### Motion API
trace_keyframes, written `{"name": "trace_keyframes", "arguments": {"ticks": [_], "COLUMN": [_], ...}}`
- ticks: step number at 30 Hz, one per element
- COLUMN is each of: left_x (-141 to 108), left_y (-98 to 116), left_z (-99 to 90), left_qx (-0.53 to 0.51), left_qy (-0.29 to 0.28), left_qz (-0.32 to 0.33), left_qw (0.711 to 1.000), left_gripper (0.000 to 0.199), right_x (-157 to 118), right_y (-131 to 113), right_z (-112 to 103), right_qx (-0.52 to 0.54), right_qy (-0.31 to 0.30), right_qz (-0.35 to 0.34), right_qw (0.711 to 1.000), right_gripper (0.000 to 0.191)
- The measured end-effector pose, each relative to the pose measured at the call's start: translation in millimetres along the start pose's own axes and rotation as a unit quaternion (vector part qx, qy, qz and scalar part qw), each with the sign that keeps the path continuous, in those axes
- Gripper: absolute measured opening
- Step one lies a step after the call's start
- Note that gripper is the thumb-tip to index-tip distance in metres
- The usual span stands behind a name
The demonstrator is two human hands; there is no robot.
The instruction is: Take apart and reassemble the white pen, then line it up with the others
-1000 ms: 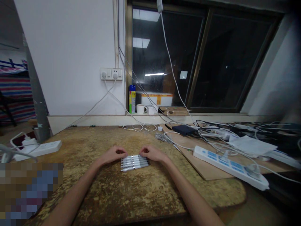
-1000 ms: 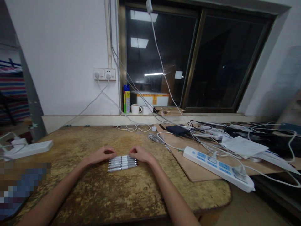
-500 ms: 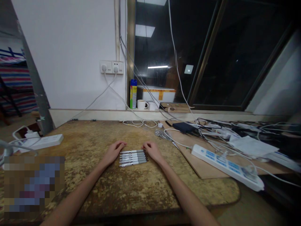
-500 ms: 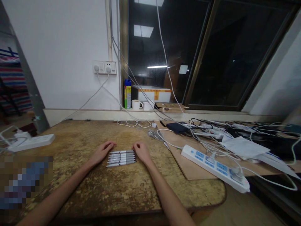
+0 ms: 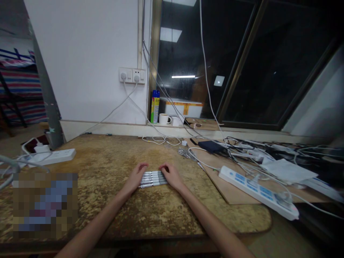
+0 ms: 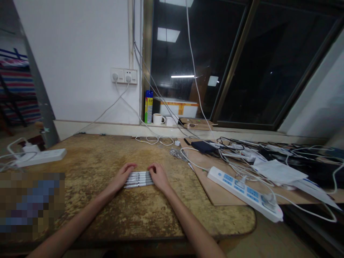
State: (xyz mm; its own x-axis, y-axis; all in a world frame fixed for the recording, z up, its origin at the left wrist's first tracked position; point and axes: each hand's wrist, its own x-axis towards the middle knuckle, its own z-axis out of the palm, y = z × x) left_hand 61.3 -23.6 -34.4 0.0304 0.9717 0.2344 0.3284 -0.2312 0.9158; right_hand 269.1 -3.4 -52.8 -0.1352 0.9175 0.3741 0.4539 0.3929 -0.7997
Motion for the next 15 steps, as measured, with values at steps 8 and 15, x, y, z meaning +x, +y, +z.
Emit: {"name": "trace_keyframes", "arguments": {"ticks": [8, 15], "left_x": [-1.2, 3.0], "left_y": [-1.0, -13.4], "left_z": [19.2, 19.5], "left_qx": [-0.079, -0.194], "left_qy": [0.097, 0.107], "left_qz": [-0.036, -0.050], "left_qw": [0.991, 0.974], "left_gripper": [0.032, 0.037], "right_x": [-2.1, 1.5], "right_y": [-5.7, 8.3], "right_z": [19.2, 17.1], "right_qx": [0.116, 0.280], "right_qy": [0.066, 0.123], "right_qz": [0.047, 0.111], "right_qw": [0.990, 0.946], "right_gripper": [0.026, 0.037]}}
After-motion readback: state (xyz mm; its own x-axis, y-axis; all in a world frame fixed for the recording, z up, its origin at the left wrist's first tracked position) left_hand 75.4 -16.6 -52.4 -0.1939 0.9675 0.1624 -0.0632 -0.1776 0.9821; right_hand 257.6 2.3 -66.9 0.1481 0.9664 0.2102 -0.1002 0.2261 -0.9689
